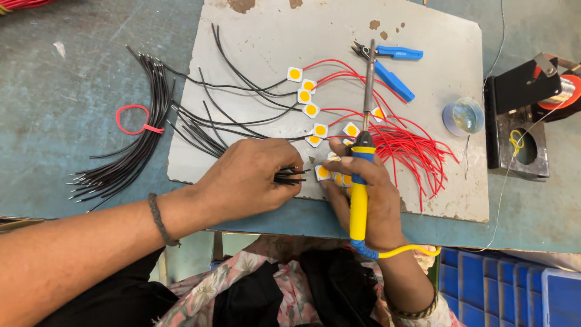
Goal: The person applies flux to the ends of black wires, then uses a soldering iron to attach the wires to LED modules. The person handles red and black wires and multiple LED modules on a workbench, completing several soldered connections.
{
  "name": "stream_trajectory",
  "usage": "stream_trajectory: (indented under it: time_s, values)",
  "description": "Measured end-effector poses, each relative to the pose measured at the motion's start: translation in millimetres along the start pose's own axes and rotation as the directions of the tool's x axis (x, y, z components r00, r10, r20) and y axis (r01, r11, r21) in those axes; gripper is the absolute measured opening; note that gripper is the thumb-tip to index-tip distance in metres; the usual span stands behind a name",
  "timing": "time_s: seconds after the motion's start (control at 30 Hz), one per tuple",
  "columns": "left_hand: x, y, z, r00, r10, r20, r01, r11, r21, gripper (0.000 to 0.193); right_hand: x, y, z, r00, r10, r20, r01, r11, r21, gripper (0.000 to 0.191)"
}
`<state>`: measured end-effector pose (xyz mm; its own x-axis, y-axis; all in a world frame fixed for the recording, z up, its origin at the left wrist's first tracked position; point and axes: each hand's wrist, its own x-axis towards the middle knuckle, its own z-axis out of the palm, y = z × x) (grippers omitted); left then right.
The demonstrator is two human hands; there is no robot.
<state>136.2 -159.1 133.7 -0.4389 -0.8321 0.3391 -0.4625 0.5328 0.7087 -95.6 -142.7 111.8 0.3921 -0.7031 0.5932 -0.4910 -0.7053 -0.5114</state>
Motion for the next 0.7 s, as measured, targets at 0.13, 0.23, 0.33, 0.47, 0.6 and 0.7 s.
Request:
stream_trajectory:
  time_s: [0.13,0.23,0.33,0.47,0.6,0.7]
  values:
    - [-2.9,3.0,-0.6,0.997,0.043,0.058,-0.044,0.999,0.014,0.021,4.2,-3.1,0.0,1.0,0.015,0.026,-0.014,0.999,-0.033,0.06]
    - [-3.7,4.1,-0.5,0.993,0.079,0.086,-0.083,0.996,0.044,0.02,5.6,-3.3,2.0,0.999,0.003,0.032,0.0,0.996,-0.085,0.061]
    - [-5.2,4.0,-1.7,0.995,0.059,0.082,-0.064,0.996,0.057,0.02,3.6,-4.3,8.2,0.998,0.042,0.043,-0.037,0.993,-0.11,0.058]
    - [-7.2,2.1,-5.9,0.995,0.088,0.048,-0.09,0.995,0.035,0.019,-0.4,-3.1,9.0,0.993,0.054,0.101,-0.051,0.998,-0.031,0.056]
    - [-9.8,0.4,-8.8,0.994,0.056,0.097,-0.063,0.995,0.074,0.02,-1.7,-0.6,10.5,0.997,-0.028,0.074,0.03,0.999,-0.031,0.055]
    - [-12.0,1.0,-7.1,0.993,0.062,0.1,-0.073,0.991,0.112,0.022,-1.3,-0.8,13.7,0.998,0.047,0.051,-0.052,0.992,0.119,0.052]
